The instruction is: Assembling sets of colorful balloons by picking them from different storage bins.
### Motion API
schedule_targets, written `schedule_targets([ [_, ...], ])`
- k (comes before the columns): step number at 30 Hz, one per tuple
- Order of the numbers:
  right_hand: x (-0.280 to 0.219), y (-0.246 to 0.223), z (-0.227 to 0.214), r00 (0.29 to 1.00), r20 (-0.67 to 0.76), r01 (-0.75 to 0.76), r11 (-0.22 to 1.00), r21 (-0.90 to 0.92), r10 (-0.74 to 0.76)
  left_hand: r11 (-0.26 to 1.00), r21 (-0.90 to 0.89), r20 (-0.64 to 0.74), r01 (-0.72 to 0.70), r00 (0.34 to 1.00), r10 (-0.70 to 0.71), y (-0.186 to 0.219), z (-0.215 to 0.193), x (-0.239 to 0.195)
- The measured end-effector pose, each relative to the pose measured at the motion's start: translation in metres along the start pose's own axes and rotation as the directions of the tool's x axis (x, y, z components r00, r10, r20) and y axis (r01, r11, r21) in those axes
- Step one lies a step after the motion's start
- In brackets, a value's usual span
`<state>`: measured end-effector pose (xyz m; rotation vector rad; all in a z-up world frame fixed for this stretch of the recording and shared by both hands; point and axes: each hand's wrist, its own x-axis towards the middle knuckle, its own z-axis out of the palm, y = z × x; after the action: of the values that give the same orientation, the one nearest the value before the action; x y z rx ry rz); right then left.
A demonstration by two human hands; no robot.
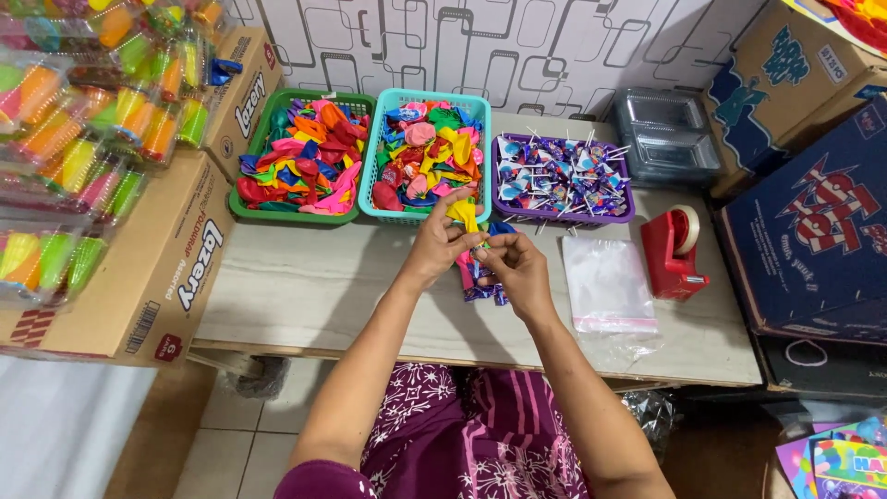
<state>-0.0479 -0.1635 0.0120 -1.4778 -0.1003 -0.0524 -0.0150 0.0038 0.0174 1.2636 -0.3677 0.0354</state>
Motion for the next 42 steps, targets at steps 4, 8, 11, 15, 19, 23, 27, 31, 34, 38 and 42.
schedule_targets([
  [4,-0.008,-0.003,0.001,0.999,0.050,0.003,1.000,-0.030,-0.001,0.999,0.031,0.006,0.013,1.000,-0.013,-0.006,-0.007,0.002],
  [8,-0.010,0.000,-0.001,0.998,0.047,0.048,0.993,-0.105,-0.043,0.998,0.055,0.017,0.028,0.999,-0.029,-0.027,-0.016,0.004],
  [11,-0.010,0.003,0.000,0.999,0.023,0.043,0.993,-0.109,-0.041,0.997,0.057,0.018,0.043,0.999,-0.044,-0.032,-0.011,0.001],
  [15,-0.003,0.020,-0.001,1.000,-0.015,-0.016,1.000,-0.022,0.016,0.992,0.107,-0.057,0.068,0.996,-0.062,-0.042,-0.012,-0.009],
  [19,0.008,0.030,-0.013,0.998,-0.018,-0.066,0.997,0.027,0.067,0.981,0.159,-0.189,0.109,0.979,-0.078,-0.032,-0.008,-0.026],
  [23,0.005,0.019,-0.016,0.995,0.000,-0.095,0.993,0.065,0.095,0.951,0.288,-0.170,0.110,0.983,-0.062,-0.042,-0.006,-0.031],
  [27,0.004,0.016,-0.022,0.990,0.039,-0.136,0.987,0.086,0.133,0.942,0.334,-0.129,0.028,0.991,0.016,-0.035,-0.006,-0.030],
  [31,0.004,0.013,-0.026,0.986,0.066,-0.158,0.981,0.116,0.151,0.896,0.440,-0.099,-0.058,0.989,0.112,-0.031,-0.003,-0.028],
  [34,0.004,0.016,-0.024,0.979,0.087,-0.199,0.966,0.165,0.186,0.845,0.524,-0.121,-0.102,0.974,0.192,-0.034,0.003,-0.031],
  [38,0.003,0.012,-0.012,0.982,0.008,-0.187,0.952,0.243,0.191,0.689,0.685,-0.033,-0.237,0.934,0.354,-0.030,0.006,-0.034],
  [42,0.004,0.008,-0.009,0.983,-0.056,-0.154,0.955,0.255,0.174,0.721,0.656,-0.004,-0.223,0.954,0.299,-0.005,0.013,-0.046],
])
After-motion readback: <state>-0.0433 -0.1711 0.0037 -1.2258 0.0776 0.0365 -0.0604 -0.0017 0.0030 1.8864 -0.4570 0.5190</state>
